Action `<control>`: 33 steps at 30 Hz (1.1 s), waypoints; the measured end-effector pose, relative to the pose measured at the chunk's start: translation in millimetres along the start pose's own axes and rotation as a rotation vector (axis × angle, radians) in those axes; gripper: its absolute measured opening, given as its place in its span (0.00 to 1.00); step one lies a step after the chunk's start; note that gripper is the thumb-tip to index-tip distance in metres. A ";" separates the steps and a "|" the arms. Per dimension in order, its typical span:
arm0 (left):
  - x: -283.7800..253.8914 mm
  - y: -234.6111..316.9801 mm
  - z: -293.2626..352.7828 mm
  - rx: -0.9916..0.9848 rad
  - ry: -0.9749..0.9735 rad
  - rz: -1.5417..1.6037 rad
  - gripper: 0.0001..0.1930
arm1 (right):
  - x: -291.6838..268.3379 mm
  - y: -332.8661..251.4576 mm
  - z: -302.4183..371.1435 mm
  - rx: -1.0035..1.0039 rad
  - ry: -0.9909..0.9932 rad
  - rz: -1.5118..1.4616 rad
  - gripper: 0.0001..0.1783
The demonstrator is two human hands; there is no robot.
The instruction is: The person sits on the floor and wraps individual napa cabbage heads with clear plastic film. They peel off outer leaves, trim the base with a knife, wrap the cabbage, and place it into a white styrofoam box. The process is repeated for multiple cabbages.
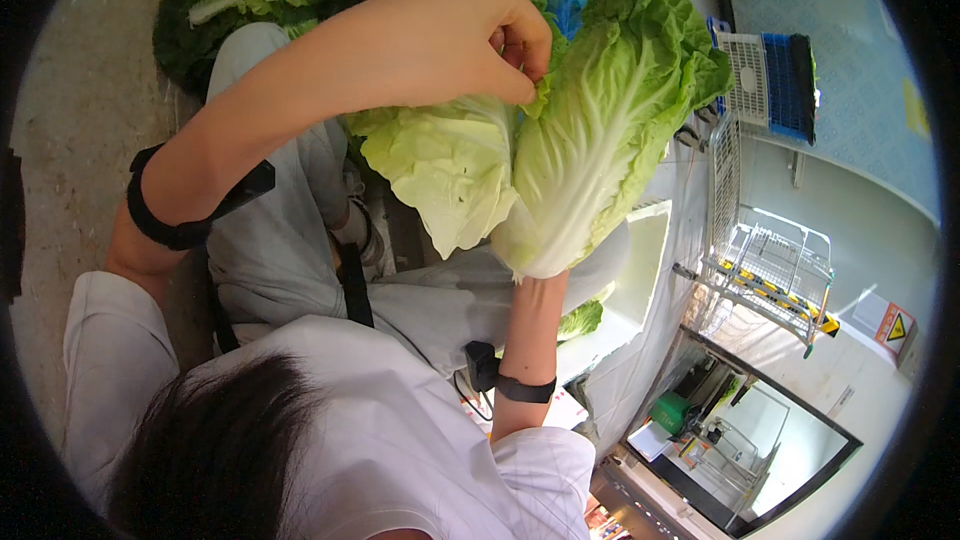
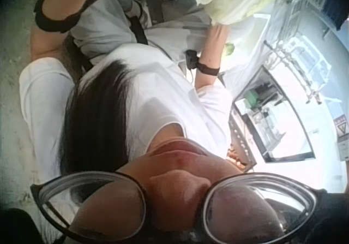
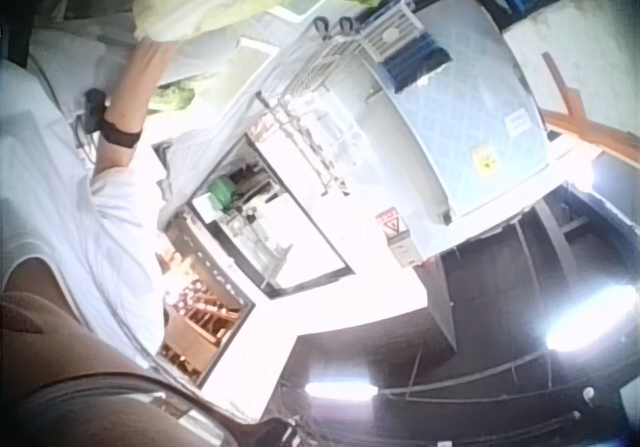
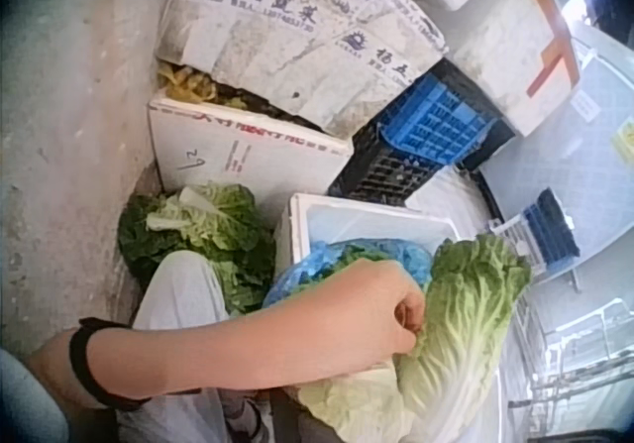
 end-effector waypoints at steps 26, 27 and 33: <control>-236.2 -157.8 150.1 -0.796 0.708 -1.308 0.08 | 49.6 -36.9 26.5 -0.102 -0.245 -0.092 0.26; -238.2 -170.6 155.8 -0.856 0.697 -1.241 0.07 | 53.1 -39.3 27.6 -0.096 -0.273 -0.135 0.26; -207.8 -139.2 127.7 -0.555 0.759 -0.937 0.11 | 57.2 -47.1 29.2 -0.126 -0.339 -0.204 0.26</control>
Point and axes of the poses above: each hand's wrist, its own z-axis away from the middle knuckle, its own x-axis out of the palm, y = z × x, the point moved 7 cm from there along -z, towards the middle knuckle, and after that the axes turned 7 degrees about -z, right-handed, at the moved point
